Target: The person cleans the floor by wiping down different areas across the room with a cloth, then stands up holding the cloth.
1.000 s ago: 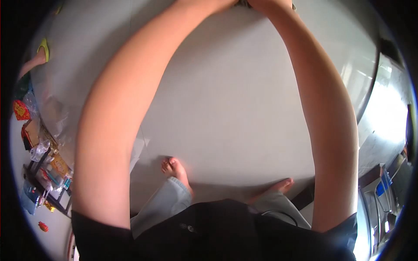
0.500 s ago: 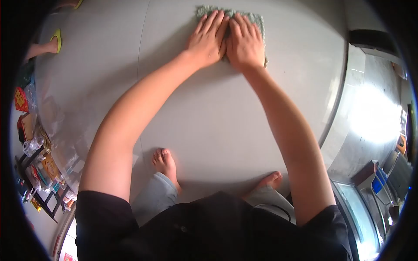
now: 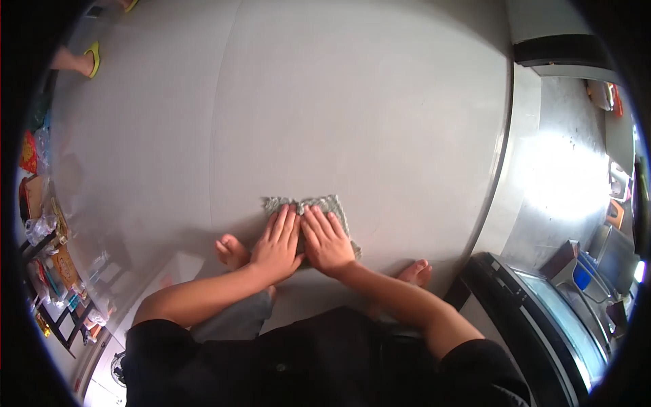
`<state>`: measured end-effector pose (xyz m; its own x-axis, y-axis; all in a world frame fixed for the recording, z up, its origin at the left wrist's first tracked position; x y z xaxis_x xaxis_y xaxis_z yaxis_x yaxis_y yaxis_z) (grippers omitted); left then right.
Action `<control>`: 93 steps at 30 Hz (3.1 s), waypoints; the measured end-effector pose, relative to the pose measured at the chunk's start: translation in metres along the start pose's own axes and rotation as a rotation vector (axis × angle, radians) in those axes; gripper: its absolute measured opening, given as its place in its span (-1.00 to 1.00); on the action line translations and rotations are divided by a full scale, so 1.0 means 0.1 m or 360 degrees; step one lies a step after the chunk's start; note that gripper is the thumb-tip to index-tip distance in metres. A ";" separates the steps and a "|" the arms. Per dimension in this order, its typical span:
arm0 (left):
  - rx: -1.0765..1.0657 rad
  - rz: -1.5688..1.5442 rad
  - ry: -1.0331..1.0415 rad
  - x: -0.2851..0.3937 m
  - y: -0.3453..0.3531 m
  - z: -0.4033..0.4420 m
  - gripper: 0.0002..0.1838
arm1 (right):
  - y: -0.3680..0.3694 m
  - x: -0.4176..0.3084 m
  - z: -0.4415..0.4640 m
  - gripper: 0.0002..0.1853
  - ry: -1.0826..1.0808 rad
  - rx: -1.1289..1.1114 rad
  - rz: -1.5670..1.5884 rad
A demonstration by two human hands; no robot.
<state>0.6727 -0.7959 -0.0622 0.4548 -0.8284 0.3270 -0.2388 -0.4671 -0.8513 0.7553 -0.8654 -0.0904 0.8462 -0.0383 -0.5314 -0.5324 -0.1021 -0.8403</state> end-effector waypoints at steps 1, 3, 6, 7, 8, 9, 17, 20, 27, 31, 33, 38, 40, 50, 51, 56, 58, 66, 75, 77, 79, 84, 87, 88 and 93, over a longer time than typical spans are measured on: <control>-0.0085 -0.0025 0.0037 -0.04 -0.01 0.03 -0.04 | -0.08 -0.02 0.07 -0.25 -0.0007 0.0014 0.0067; -0.0033 0.0000 0.0041 -0.17 -0.10 0.18 -0.06 | -0.19 0.08 0.35 -0.25 -0.0006 0.0038 0.0090; 0.0170 -0.0109 -0.0002 -0.56 -0.49 0.73 -0.09 | -0.47 0.37 1.05 -0.24 0.0039 0.0179 0.0041; 0.0242 -0.0076 -0.0050 -0.72 -0.67 1.01 -0.10 | -0.59 0.50 1.33 -0.24 0.0072 0.0241 -0.0008; 0.0340 -0.0114 -0.0082 -0.87 -0.83 1.29 -0.12 | -0.70 0.64 1.60 -0.27 0.0142 0.0353 0.0010; 0.0472 -0.0135 -0.0077 -1.02 -0.98 1.54 -0.15 | -0.78 0.75 1.83 -0.30 0.0210 0.0404 -0.0103; 0.1239 0.0105 -0.0128 -2.39 -2.09 3.30 -0.18 | -1.59 1.77 3.91 -0.40 0.0114 0.0784 -0.0364; 0.0902 0.0493 -0.0363 -2.86 -2.34 4.04 -0.18 | -1.83 2.10 4.57 -0.39 0.0321 0.0648 -0.0450; 0.0831 0.0591 -0.0157 -3.13 -2.53 4.43 -0.09 | -1.92 2.28 4.77 -0.36 0.0431 0.0604 -0.0280; 0.0932 0.0257 0.0137 -2.89 -2.42 4.03 -0.19 | -1.74 2.05 4.43 -0.36 0.0406 0.0776 -0.0406; 0.1245 0.0252 0.0331 -2.69 -2.25 3.65 -0.21 | -1.67 1.83 4.13 -0.39 0.0273 0.0915 -0.0381; 0.1037 0.0215 0.0037 -2.33 -1.70 2.71 -0.19 | -1.27 1.25 3.43 -0.35 0.0222 0.0644 -0.0345; 0.0947 0.0157 -0.0011 -2.12 -1.50 2.31 -0.15 | -1.11 1.00 3.06 -0.34 0.0224 0.0592 -0.0233; 0.0310 -0.0358 -0.0385 -0.81 -0.07 -0.35 -0.08 | 0.19 -0.62 0.80 -0.28 -0.0208 -0.0181 -0.0019; 0.0281 -0.0354 -0.0406 -0.82 -0.07 -0.42 -0.07 | 0.16 -0.63 0.87 -0.28 -0.0291 -0.0184 -0.0042; 0.0424 -0.0615 -0.0794 -1.11 -0.22 -0.17 -0.08 | 0.12 -0.48 1.45 -0.25 -0.0354 -0.0351 0.0061; 0.0546 -0.0597 -0.0906 -1.41 -0.46 0.17 -0.08 | -0.05 -0.38 1.87 -0.25 -0.0331 -0.0285 0.0037; 0.0967 -0.0131 -0.0650 -2.93 -1.63 1.93 -0.09 | -0.89 0.43 4.00 -0.31 -0.0098 0.0195 -0.0266; 0.1155 -0.0024 -0.0525 -3.84 -2.75 3.12 -0.19 | -1.41 1.11 5.48 -0.30 -0.0026 0.0396 -0.0481; 0.1238 0.0078 -0.0420 -3.87 -2.78 3.20 -0.21 | -1.43 1.18 5.52 -0.31 0.0009 0.0488 -0.0347; 0.1429 0.0095 -0.0342 -3.85 -2.70 3.12 -0.24 | -1.39 1.18 5.44 -0.31 -0.0045 0.0482 -0.0483; 0.1325 -0.0017 -0.0327 -3.18 -2.12 2.59 -0.25 | -1.38 0.93 4.76 -0.29 -0.0114 0.0365 -0.0503; 0.1025 -0.0135 -0.0162 -2.64 -1.80 2.05 -0.24 | -1.06 0.67 3.91 -0.21 0.0108 0.0303 -0.0418; 0.0919 -0.0164 -0.0029 -2.35 -1.57 1.84 -0.24 | -0.93 0.62 3.51 -0.22 0.0237 0.0221 -0.0355; 0.0336 -0.0034 0.0706 -0.95 -0.58 0.75 -0.21 | -0.18 -0.07 1.14 -0.29 0.0901 0.0445 -0.0188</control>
<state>0.7076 -0.6672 -0.0749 0.0372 -0.8926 0.4494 -0.0332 -0.4505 -0.8921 0.7561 -0.7500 -0.0839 0.7397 -0.5692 -0.3591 -0.3555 0.1226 -0.9266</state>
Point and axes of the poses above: each hand's wrist, its own z-axis towards the middle knuckle, its own y-axis out of the palm, x = y × z, the point moved 9 cm from there along z, towards the middle knuckle, and after that the axes turned 2 degrees about z, right-handed, at the moved point
